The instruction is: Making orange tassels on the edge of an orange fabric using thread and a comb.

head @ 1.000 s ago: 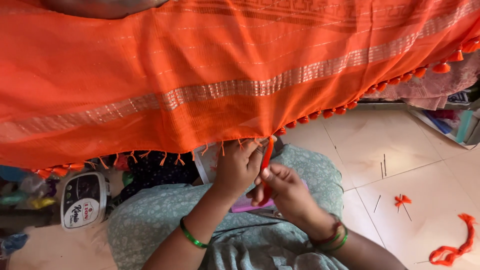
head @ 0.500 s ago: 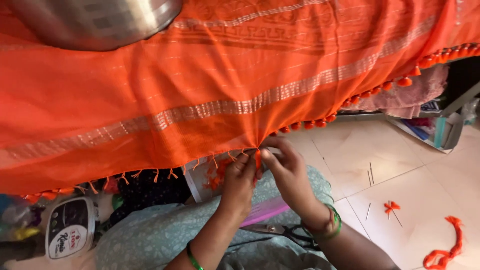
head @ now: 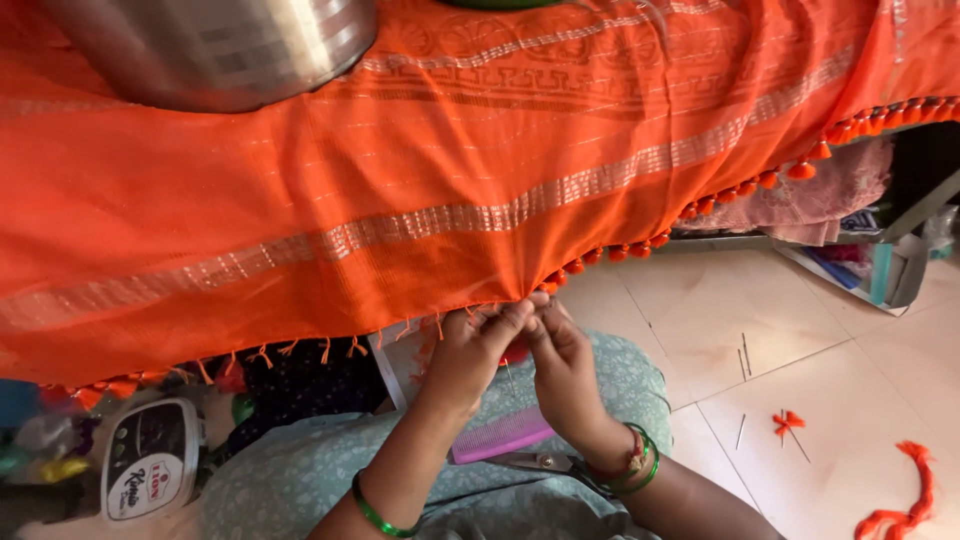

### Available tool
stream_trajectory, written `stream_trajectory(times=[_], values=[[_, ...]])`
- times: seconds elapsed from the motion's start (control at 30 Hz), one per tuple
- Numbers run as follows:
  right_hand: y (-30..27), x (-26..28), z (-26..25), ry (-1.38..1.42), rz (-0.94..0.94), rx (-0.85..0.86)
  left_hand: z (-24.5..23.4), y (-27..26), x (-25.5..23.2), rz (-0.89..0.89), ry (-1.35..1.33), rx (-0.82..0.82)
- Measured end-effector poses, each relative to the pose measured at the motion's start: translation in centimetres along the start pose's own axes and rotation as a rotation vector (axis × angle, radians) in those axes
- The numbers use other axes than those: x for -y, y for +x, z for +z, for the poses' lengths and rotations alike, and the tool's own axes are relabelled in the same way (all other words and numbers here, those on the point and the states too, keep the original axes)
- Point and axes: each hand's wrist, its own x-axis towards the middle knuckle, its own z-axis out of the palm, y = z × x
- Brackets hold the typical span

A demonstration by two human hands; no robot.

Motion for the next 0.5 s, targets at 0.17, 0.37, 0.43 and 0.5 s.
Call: stream_trajectory(times=[0.17, 0.37, 0.43, 0.5], values=[[-0.1, -1.0, -2.3, -0.433, -0.329, 0.026, -0.3, 0.2, 3.3, -0.129, -0.18, -0.041], [1.1, 3.5, -0.5, -0.174, -0.103, 0.089, 0.1, -1.5, 3.6, 0.204, 0.269, -0.187], [1.9, 2.3, -0.8, -0.016, 0.041, 0.122, 0.0, -1.7, 3.7, 0.287, 0.407, -0.2], [2.3, 0.8, -1.1, 0.146, 0.187, 0.167, -0.3, -2.1, 2.9, 0.371, 0.548, -0.223]])
